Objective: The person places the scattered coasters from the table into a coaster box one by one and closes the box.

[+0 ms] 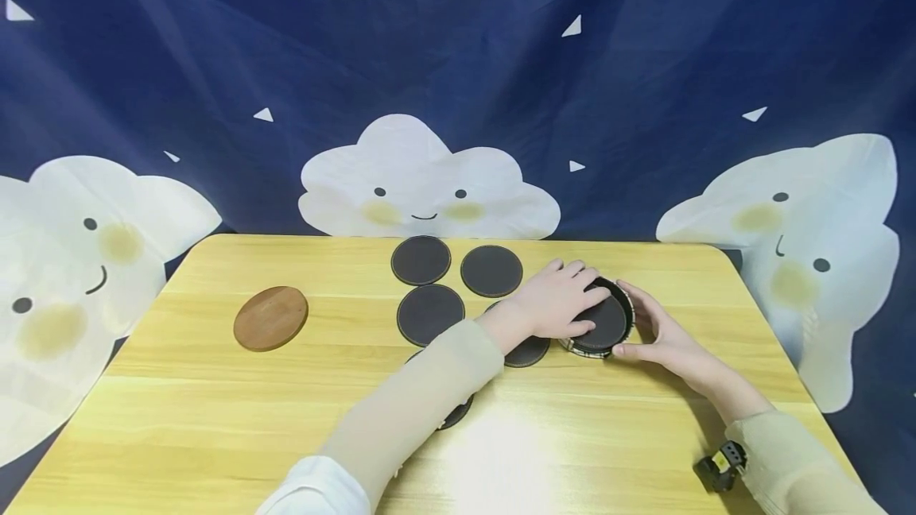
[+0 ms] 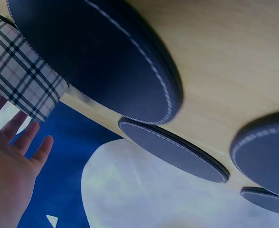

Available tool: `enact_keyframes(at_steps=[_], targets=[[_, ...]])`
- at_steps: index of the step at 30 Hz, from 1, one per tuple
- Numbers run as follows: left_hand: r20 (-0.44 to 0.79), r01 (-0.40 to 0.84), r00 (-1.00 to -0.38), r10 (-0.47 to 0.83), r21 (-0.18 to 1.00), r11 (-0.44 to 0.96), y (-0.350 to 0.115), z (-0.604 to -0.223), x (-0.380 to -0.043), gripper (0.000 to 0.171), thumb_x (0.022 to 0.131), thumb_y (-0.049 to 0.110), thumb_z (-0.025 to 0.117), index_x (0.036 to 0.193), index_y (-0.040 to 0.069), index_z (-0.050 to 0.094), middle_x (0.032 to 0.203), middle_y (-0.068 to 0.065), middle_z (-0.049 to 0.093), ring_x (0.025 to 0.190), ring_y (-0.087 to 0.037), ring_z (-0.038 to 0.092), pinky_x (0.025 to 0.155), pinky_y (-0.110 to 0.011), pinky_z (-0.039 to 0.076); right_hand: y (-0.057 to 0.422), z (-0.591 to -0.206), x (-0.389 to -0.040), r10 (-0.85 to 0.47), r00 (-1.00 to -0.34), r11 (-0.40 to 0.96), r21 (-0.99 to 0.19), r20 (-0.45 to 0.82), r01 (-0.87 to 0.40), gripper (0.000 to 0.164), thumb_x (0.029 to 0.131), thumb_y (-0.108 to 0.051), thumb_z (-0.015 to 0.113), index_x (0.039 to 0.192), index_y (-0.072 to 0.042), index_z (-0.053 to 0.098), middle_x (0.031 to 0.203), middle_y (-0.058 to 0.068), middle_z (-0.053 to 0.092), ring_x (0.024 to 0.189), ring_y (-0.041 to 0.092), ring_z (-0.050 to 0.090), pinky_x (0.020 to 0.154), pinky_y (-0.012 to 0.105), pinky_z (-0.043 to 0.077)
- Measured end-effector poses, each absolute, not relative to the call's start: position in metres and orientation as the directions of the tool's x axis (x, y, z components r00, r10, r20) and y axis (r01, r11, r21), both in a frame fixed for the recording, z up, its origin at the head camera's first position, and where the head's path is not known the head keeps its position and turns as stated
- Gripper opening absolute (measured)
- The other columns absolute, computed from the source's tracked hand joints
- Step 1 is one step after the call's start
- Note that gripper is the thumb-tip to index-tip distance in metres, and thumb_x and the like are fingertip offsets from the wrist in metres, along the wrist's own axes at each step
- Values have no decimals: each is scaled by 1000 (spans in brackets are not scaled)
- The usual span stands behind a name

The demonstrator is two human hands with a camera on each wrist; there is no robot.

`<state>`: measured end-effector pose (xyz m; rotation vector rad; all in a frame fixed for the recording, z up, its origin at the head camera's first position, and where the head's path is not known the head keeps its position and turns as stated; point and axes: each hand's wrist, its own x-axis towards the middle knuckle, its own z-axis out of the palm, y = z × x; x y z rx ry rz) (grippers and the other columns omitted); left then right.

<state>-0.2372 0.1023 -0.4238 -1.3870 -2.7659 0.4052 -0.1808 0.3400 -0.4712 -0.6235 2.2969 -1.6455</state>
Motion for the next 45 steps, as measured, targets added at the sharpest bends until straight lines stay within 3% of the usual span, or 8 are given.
enact_keyframes(at_steps=[6, 20, 37, 45], targets=[[-78, 773, -612, 787, -267, 575, 93, -426, -243, 58, 110, 60, 39, 161, 34, 39, 169, 3, 36, 156, -17, 33, 127, -40, 30, 342, -472, -181, -474, -880, 274, -942, 40, -191, 98, 91, 13, 69, 170, -8, 16, 151, -21, 45, 129, -13, 53, 100, 5, 38], [38, 717, -669, 742, -229, 658, 49, -430, -260, 48, 109, 52, 43, 151, 30, 52, 157, 0, 47, 149, -19, 43, 121, -41, 37, 342, -472, -182, -480, -876, 254, -947, 54, -198, 98, 90, 13, 70, 170, -5, 16, 153, -20, 46, 131, -13, 52, 102, 5, 39], [-19, 635, -762, 648, -216, 741, -6, -442, -280, 51, 109, 54, 44, 151, 27, 52, 156, -4, 48, 144, -22, 45, 116, -43, 37, 342, -472, -182, -478, -876, 249, -947, 62, -203, 98, 89, 14, 69, 170, -6, 17, 154, -20, 46, 132, -11, 52, 103, 6, 39], [-66, 586, -808, 585, -174, 791, -31, -447, -286, 58, 106, 55, 49, 157, 26, 47, 163, -9, 41, 152, -29, 37, 123, -54, 34, 341, -472, -182, -483, -874, 253, -946, 58, -203, 98, 90, 14, 69, 170, -6, 16, 153, -19, 47, 131, -11, 53, 103, 5, 39]])
